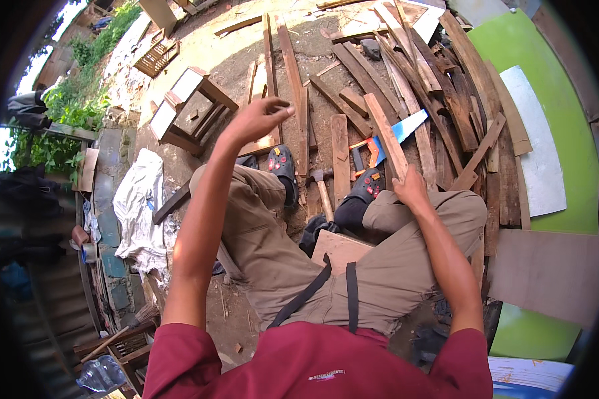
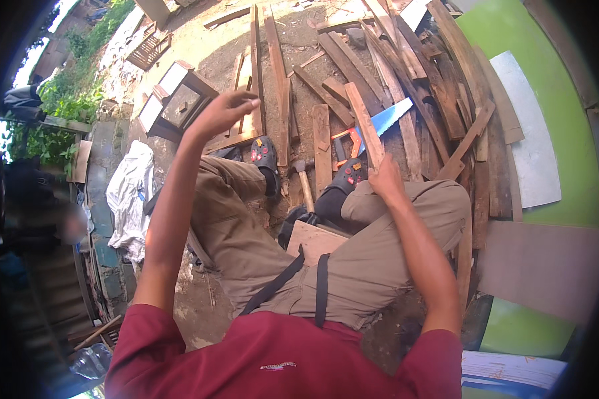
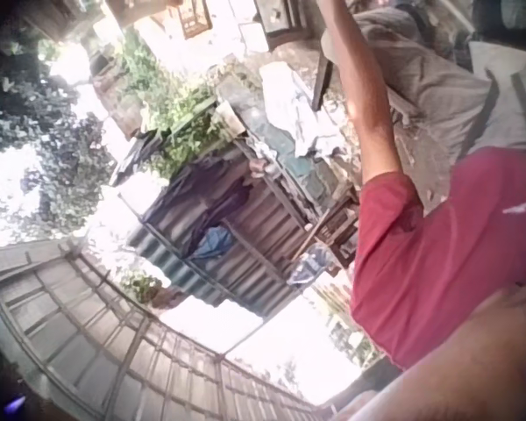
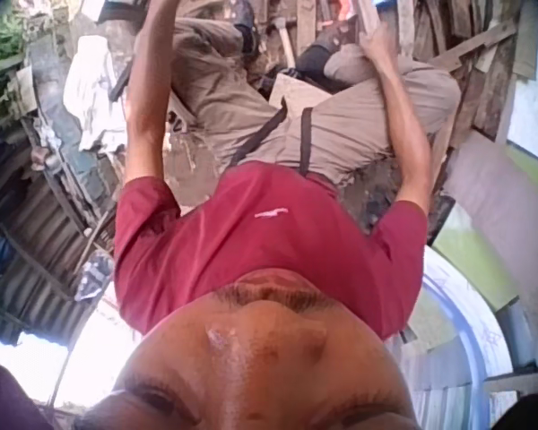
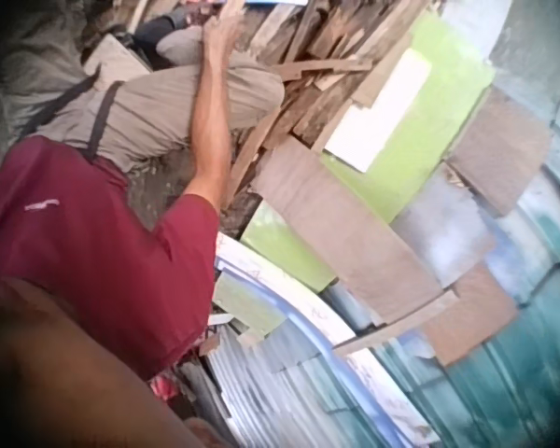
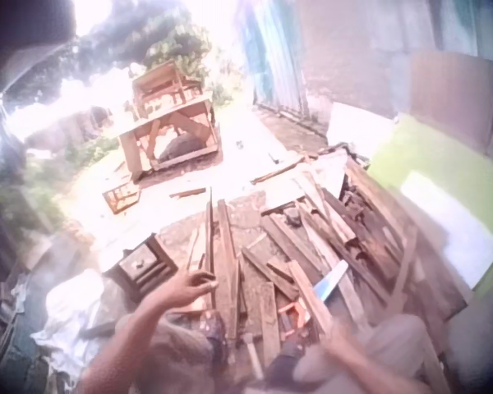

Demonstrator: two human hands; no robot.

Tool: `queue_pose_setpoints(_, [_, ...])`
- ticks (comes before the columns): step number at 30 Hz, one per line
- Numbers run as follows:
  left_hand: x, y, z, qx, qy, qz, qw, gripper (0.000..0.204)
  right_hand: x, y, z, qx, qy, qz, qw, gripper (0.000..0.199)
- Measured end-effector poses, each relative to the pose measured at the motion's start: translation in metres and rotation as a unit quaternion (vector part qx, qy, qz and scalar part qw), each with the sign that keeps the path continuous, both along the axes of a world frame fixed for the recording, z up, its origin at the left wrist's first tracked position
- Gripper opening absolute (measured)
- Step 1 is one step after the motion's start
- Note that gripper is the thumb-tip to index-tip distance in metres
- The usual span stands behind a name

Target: The person sits on the ground and handles several wooden planks, aligning and inspecting them. They then use a hand saw to cut a plank, holding it steady with one hand while sawing with the other.

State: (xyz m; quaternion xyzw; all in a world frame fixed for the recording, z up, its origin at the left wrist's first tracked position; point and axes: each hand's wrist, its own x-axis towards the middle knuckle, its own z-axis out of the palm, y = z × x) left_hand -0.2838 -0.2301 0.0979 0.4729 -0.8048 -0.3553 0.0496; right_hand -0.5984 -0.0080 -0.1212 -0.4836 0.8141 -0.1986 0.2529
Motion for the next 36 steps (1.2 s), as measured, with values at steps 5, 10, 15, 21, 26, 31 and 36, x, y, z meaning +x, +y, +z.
queue_pose_setpoints(5, [0.045, -0.062, -0.005, -0.029, 0.093, 0.131, 0.987, 0.061, -0.010, -0.017, -0.017, 0.062, 0.165, -0.007, 0.984, 0.054])
queue_pose_setpoints(10, [0.064, -0.076, -0.026, -0.099, -0.070, 0.116, 0.986, 0.067, -0.033, -0.006, -0.082, 0.149, 0.322, 0.032, 0.935, 0.057])
queue_pose_setpoints(15, [0.084, -0.066, 0.000, -0.089, -0.066, 0.159, 0.981, 0.065, 0.004, -0.050, -0.083, 0.102, 0.303, 0.085, 0.944, 0.054])
queue_pose_setpoints(21, [0.089, -0.061, -0.003, -0.037, -0.108, 0.155, 0.981, 0.073, 0.043, -0.157, -0.127, 0.021, 0.109, 0.077, 0.991, 0.055])
queue_pose_setpoints(26, [0.096, -0.063, -0.001, -0.014, -0.125, 0.183, 0.975, 0.071, 0.054, -0.224, -0.171, 0.004, 0.176, 0.117, 0.977, 0.039])
queue_pose_setpoints(31, [0.095, -0.070, -0.006, -0.002, -0.117, 0.190, 0.975, 0.068, 0.044, -0.252, -0.197, 0.063, 0.275, 0.118, 0.952, 0.025])
queue_pose_setpoints(36, [0.092, -0.072, -0.013, -0.026, -0.099, 0.182, 0.978, 0.067, 0.042, -0.260, -0.183, 0.077, 0.312, 0.156, 0.934, 0.024])
